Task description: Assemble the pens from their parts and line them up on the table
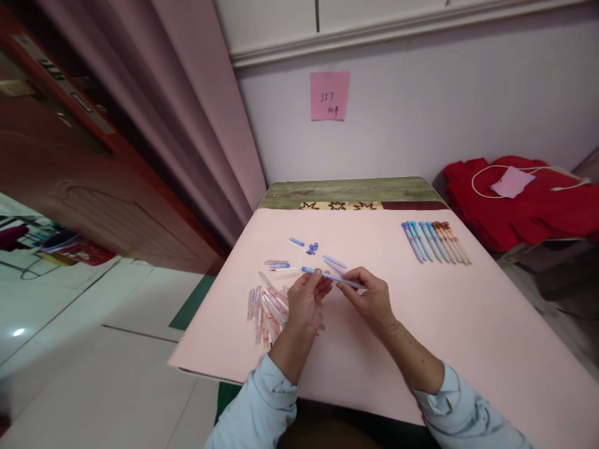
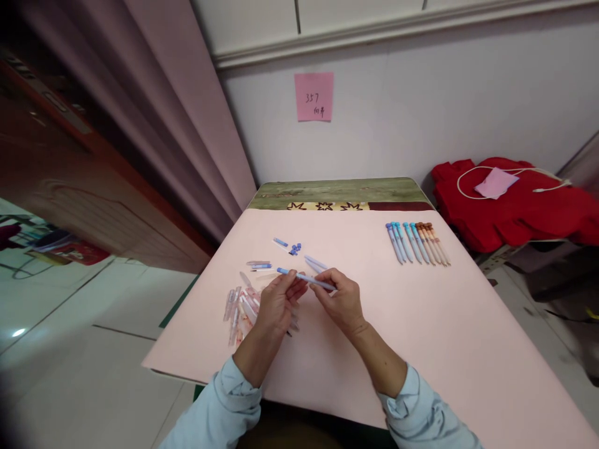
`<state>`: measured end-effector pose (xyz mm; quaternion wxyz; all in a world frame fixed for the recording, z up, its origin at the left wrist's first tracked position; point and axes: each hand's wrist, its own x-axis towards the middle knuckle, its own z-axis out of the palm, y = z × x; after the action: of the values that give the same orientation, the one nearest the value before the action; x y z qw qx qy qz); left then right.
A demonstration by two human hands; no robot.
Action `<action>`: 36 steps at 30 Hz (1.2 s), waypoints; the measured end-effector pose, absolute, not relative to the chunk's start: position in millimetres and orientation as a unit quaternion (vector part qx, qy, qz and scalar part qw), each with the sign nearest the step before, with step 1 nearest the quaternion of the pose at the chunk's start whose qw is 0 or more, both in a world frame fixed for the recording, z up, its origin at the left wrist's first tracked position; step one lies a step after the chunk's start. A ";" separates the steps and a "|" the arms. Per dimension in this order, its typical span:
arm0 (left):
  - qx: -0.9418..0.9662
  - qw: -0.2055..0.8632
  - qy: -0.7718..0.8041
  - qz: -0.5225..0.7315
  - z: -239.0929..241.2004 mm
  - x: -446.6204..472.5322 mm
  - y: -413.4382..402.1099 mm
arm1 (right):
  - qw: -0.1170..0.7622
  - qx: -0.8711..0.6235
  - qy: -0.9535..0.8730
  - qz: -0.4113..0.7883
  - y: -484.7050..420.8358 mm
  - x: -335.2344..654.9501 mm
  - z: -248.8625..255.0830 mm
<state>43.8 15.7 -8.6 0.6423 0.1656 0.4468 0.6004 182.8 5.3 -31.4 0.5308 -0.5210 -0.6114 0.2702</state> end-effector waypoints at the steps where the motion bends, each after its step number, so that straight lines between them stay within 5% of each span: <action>1: 0.167 0.645 0.446 0.598 -9.0 44.1 15.4 | 0.531 -0.520 -0.611 0.273 5.3 182.8 -32.1; 26: 0.194 0.617 0.473 0.599 -8.1 47.7 13.3 | 0.473 -0.556 -0.650 0.211 6.2 185.7 -39.6; 36: 0.219 0.606 0.455 0.615 -9.1 56.2 10.2 | 0.406 -0.549 -0.663 0.306 7.0 181.7 -40.8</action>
<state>56.2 10.2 -9.1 0.6060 0.2191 0.4550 0.6146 181.7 7.0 -40.8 0.4061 -0.5494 -0.6632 0.3056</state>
